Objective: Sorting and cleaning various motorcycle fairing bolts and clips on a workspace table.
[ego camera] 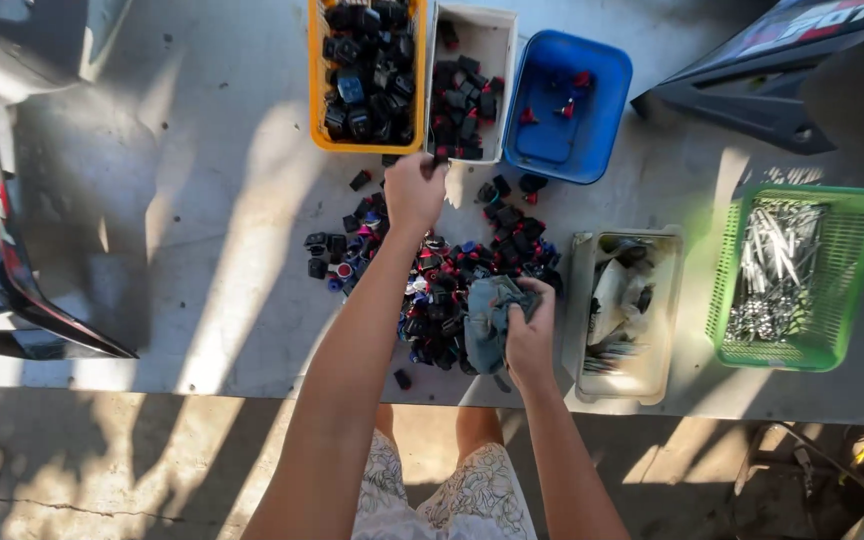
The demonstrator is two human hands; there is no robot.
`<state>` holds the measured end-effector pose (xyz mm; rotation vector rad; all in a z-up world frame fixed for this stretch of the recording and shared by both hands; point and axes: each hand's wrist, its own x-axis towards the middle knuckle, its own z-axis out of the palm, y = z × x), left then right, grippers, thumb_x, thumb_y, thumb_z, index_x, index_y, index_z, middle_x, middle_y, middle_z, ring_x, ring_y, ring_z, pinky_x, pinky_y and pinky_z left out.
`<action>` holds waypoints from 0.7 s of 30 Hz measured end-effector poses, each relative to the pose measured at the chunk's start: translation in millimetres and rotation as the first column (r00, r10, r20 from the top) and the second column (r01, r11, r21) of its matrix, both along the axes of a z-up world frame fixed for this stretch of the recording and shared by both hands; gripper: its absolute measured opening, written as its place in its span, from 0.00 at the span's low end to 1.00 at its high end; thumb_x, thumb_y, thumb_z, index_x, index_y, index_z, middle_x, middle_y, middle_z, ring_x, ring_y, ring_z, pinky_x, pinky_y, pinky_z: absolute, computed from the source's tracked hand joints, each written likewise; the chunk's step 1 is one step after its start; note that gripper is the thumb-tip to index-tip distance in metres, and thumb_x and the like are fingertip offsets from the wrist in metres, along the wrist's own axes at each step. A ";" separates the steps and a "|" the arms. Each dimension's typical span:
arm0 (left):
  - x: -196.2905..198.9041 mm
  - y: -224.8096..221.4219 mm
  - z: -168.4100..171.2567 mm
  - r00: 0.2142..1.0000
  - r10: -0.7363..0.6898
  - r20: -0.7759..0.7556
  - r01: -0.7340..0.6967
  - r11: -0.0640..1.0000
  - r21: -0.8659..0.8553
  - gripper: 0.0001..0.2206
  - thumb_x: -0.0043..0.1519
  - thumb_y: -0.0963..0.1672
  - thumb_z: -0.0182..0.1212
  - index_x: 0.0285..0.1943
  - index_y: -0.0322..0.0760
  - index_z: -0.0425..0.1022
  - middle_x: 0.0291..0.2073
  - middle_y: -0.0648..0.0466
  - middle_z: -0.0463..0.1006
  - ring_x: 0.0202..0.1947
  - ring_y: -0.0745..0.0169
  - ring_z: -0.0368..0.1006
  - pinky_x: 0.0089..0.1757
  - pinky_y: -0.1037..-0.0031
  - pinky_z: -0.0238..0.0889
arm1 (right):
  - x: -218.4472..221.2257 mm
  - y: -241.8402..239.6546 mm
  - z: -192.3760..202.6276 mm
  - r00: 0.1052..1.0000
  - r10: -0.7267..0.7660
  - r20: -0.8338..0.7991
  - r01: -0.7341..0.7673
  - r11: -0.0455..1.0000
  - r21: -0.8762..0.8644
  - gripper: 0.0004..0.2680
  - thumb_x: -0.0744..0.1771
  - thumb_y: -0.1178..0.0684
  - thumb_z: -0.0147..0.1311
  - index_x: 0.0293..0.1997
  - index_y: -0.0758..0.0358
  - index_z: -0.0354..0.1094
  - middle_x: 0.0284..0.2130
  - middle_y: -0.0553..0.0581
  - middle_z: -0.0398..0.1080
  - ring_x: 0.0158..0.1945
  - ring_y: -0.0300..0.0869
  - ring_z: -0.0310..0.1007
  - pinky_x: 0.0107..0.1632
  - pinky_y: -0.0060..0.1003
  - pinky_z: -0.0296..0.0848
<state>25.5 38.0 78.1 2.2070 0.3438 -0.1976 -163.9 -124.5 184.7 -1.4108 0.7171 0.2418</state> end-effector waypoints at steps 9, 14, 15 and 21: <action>-74.0 -9.8 -13.6 0.873 -0.462 0.157 0.416 0.873 0.255 0.10 0.63 0.47 0.60 0.34 0.40 0.82 0.25 0.50 0.78 0.31 0.44 0.79 0.36 0.57 0.74 | -21.6 -31.5 -78.8 0.992 -0.078 -0.095 0.099 0.966 0.241 0.09 0.72 0.56 0.33 0.52 0.63 0.62 0.51 0.61 0.69 0.48 0.43 0.67 0.56 0.40 0.67; -146.3 -8.5 -33.8 0.628 -0.777 0.049 0.673 0.573 0.468 0.10 0.56 0.44 0.70 0.44 0.43 0.76 0.43 0.52 0.69 0.45 0.48 0.70 0.40 0.64 0.67 | -11.6 -27.2 -11.2 0.901 0.322 -0.289 -0.362 0.927 -0.095 0.20 0.67 0.65 0.32 0.62 0.53 0.67 0.64 0.67 0.55 0.73 0.67 0.48 0.70 0.70 0.50; -148.5 -9.2 -31.1 0.625 -0.778 0.058 0.671 0.574 0.470 0.10 0.56 0.44 0.70 0.44 0.43 0.76 0.43 0.52 0.69 0.45 0.48 0.70 0.40 0.64 0.67 | -10.2 -25.0 -1.2 0.905 0.318 -0.284 -0.359 0.928 -0.102 0.20 0.67 0.65 0.32 0.62 0.53 0.67 0.64 0.67 0.55 0.73 0.67 0.48 0.70 0.70 0.50; -151.7 -10.4 55.8 0.961 -0.257 0.104 0.263 0.963 -0.059 0.09 0.62 0.44 0.68 0.47 0.43 0.75 0.39 0.56 0.68 0.43 0.49 0.71 0.42 0.63 0.69 | -23.0 -29.2 20.9 0.966 0.235 -0.112 -0.251 0.955 -0.158 0.17 0.69 0.65 0.48 0.65 0.62 0.51 0.54 0.68 0.74 0.53 0.49 0.77 0.52 0.52 0.74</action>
